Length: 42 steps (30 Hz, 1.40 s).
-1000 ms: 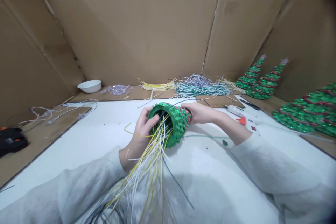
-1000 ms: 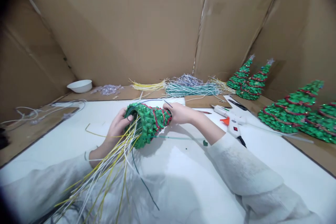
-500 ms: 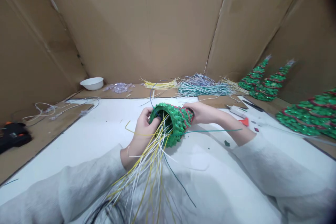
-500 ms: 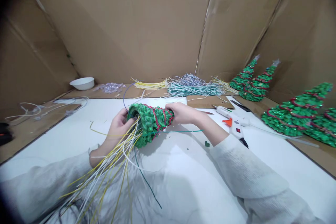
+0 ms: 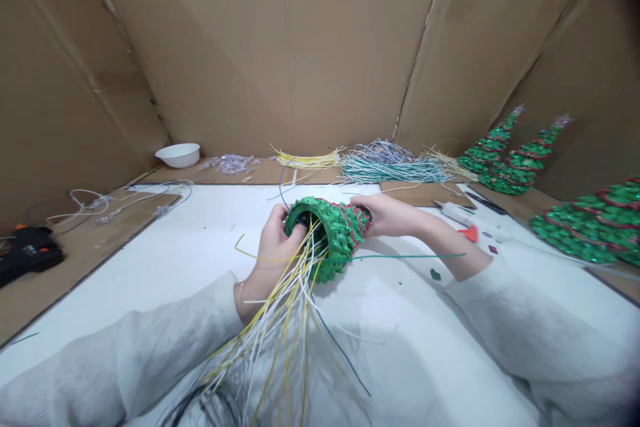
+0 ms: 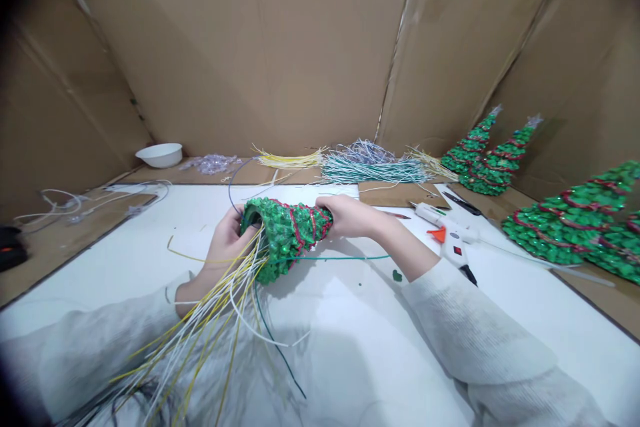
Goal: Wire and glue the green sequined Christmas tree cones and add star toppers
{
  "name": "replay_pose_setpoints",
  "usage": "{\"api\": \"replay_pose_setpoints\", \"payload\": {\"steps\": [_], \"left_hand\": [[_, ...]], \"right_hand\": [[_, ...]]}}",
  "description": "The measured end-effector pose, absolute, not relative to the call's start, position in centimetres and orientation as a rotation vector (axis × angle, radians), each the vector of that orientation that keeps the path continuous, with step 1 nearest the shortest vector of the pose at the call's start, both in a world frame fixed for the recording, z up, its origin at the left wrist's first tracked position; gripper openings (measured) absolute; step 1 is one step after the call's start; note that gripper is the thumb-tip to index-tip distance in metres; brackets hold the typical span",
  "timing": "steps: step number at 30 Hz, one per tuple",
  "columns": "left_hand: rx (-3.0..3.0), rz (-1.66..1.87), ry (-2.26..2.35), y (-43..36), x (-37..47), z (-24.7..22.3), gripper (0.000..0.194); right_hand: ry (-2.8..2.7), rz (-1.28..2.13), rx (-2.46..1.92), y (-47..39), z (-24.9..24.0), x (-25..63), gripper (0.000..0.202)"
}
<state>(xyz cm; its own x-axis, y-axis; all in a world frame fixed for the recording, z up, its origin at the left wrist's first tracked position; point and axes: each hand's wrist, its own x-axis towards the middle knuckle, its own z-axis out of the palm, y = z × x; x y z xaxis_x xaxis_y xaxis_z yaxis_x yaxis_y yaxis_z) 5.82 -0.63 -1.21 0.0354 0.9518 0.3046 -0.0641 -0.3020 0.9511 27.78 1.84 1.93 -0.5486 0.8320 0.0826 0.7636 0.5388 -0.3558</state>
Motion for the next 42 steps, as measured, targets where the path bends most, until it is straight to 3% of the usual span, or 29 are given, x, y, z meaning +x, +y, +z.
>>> {"api": "replay_pose_setpoints", "payload": {"steps": [25,42], "left_hand": [[1.460,1.351,0.928,-1.2,5.6,-2.3,0.016],[1.443,1.347,0.878,-1.6,5.8,-2.0,0.024]], "right_hand": [[-2.526,0.348,-1.362,1.9,1.9,27.9,0.024],[-2.515,0.332,-1.350,1.9,2.2,28.0,0.023]]}}
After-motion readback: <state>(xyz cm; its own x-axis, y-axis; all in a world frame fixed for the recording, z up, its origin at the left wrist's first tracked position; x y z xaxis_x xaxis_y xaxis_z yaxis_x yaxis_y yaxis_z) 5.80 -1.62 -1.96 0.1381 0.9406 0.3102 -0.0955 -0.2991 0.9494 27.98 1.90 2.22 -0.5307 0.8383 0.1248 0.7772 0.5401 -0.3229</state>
